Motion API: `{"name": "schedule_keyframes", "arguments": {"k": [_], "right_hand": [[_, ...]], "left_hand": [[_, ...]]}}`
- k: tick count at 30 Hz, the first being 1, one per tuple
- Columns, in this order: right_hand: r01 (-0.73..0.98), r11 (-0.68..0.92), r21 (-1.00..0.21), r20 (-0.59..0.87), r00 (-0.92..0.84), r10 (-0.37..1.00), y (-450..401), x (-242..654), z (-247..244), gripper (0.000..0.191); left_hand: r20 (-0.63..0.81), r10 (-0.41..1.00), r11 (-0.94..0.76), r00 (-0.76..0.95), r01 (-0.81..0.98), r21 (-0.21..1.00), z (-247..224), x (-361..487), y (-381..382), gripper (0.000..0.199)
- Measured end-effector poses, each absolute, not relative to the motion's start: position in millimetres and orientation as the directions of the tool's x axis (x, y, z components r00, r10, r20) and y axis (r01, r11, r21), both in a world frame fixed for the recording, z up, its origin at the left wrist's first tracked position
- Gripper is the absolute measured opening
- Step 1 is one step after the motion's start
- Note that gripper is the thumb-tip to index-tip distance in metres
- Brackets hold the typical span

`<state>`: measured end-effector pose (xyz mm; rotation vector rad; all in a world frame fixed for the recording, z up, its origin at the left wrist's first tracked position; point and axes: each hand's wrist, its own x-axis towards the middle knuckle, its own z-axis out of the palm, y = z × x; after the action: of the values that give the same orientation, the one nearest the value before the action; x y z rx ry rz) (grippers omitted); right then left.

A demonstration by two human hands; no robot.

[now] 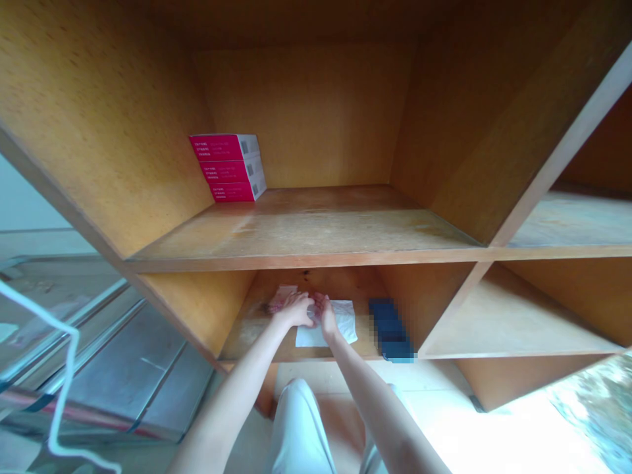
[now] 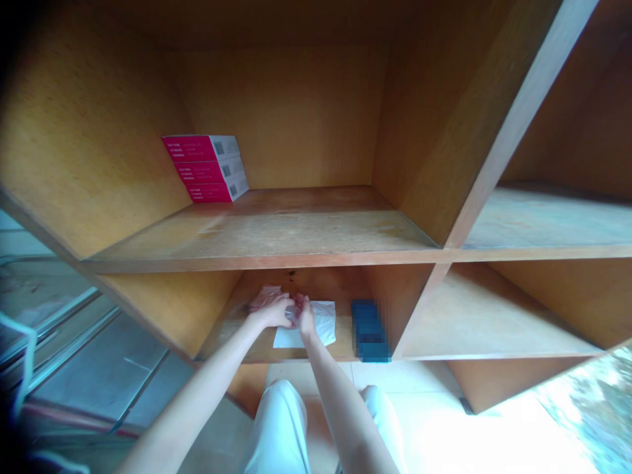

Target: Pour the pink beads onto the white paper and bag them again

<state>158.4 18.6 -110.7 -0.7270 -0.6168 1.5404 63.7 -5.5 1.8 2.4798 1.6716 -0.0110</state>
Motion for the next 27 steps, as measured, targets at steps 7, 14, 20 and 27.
{"name": "schedule_keyframes", "arguments": {"k": [7, 14, 20, 27], "right_hand": [[-0.638, -0.099, -0.764, -0.096, -0.04, 0.995, 17.3, 160.0, -112.1, 0.041], [-0.648, -0.084, -0.757, -0.081, -0.034, 0.996, 14.9, 161.2, -107.7, 0.039], [-0.619, -0.086, -0.78, -0.077, -0.041, 0.996, 11.6, 162.8, -102.8, 0.04], [-0.639, -0.072, -0.766, -0.051, -0.051, 0.997, 11.8, 162.3, -102.5, 0.04]], "left_hand": [[-0.152, 0.919, -0.356, 0.363, 0.932, 0.074, 12.1, 66.0, -5.5, 0.043], [-0.136, 0.911, -0.387, 0.389, 0.921, 0.039, 19.3, 71.1, -5.3, 0.036], [-0.145, 0.91, -0.386, 0.388, 0.922, 0.041, 21.2, 74.7, -4.7, 0.043], [-0.143, 0.917, -0.373, 0.372, 0.928, 0.027, 30.9, 76.4, -8.7, 0.034]]}}
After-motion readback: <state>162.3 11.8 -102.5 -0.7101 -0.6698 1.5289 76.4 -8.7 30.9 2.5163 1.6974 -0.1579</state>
